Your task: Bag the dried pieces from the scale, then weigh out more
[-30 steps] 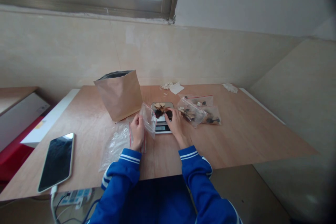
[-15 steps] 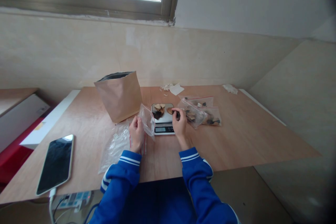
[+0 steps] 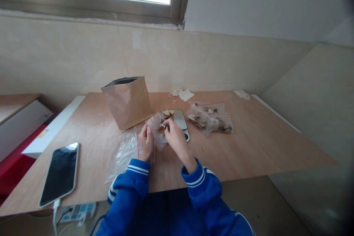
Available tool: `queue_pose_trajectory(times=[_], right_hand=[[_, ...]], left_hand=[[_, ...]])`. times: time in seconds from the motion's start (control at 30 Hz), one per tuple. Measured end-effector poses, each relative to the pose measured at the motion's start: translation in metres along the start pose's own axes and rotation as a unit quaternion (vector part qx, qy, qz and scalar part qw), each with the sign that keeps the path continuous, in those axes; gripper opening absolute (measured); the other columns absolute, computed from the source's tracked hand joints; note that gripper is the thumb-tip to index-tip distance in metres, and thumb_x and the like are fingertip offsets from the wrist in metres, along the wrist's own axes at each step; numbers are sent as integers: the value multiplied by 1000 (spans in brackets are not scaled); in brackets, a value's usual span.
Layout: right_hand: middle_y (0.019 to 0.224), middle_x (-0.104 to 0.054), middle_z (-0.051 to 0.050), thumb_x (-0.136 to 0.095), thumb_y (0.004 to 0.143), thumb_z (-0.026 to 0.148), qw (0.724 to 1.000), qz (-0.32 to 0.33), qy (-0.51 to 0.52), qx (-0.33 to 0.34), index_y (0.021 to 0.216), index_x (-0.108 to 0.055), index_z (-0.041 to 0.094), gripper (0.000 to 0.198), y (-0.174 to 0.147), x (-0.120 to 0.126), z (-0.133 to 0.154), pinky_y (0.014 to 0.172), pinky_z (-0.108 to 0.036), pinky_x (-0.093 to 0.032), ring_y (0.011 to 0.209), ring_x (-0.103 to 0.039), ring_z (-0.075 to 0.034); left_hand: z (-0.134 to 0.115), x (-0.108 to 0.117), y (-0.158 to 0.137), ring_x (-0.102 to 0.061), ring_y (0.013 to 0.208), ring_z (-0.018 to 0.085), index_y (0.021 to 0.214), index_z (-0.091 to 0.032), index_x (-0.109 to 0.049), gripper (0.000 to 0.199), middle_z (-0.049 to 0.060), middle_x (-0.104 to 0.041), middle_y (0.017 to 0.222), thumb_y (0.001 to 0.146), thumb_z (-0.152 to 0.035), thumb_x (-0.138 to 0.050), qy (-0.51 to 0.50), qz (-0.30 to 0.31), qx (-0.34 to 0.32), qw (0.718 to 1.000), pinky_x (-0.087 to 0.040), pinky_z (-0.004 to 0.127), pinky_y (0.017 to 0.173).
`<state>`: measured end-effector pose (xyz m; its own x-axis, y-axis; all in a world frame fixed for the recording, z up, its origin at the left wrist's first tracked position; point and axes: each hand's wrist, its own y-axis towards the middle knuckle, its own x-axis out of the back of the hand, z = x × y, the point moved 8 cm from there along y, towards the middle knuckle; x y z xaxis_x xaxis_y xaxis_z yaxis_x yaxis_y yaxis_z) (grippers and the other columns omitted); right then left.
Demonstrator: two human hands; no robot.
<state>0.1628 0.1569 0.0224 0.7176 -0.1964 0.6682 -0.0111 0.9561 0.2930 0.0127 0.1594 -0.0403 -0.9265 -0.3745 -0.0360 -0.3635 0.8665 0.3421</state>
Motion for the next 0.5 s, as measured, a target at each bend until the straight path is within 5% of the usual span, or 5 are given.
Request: queue_pose_trajectory(times=[0.1, 0.27, 0.5], right_hand=[[92, -71, -10, -47, 87, 11, 998, 17, -54, -8, 107, -57, 18, 24, 2, -12, 4, 69, -32, -50, 83, -69, -25], [81, -72, -6, -51, 92, 27, 998, 55, 28, -9, 101, -60, 21, 14, 13, -23, 22, 64, -28, -48, 73, -70, -22], [78, -71, -9, -34, 99, 51, 997, 77, 11, -1, 86, -63, 20, 44, 13, -23, 31, 65, -30, -46, 76, -70, -25]], left_hand=[[-2, -5, -2, -35, 53, 12, 61, -21, -39, 40, -4, -37, 55, 88, -49, -48, 11, 31, -14, 999, -28, 26, 53], [0, -2, -1, -34, 53, 11, 62, -21, -40, 41, -4, -38, 57, 89, -51, -48, -18, 18, -2, 1000, -27, 25, 51], [-1, 4, 1, -32, 53, 11, 61, -21, -39, 44, -4, -38, 57, 87, -55, -48, -32, -25, 2, 999, -27, 26, 51]])
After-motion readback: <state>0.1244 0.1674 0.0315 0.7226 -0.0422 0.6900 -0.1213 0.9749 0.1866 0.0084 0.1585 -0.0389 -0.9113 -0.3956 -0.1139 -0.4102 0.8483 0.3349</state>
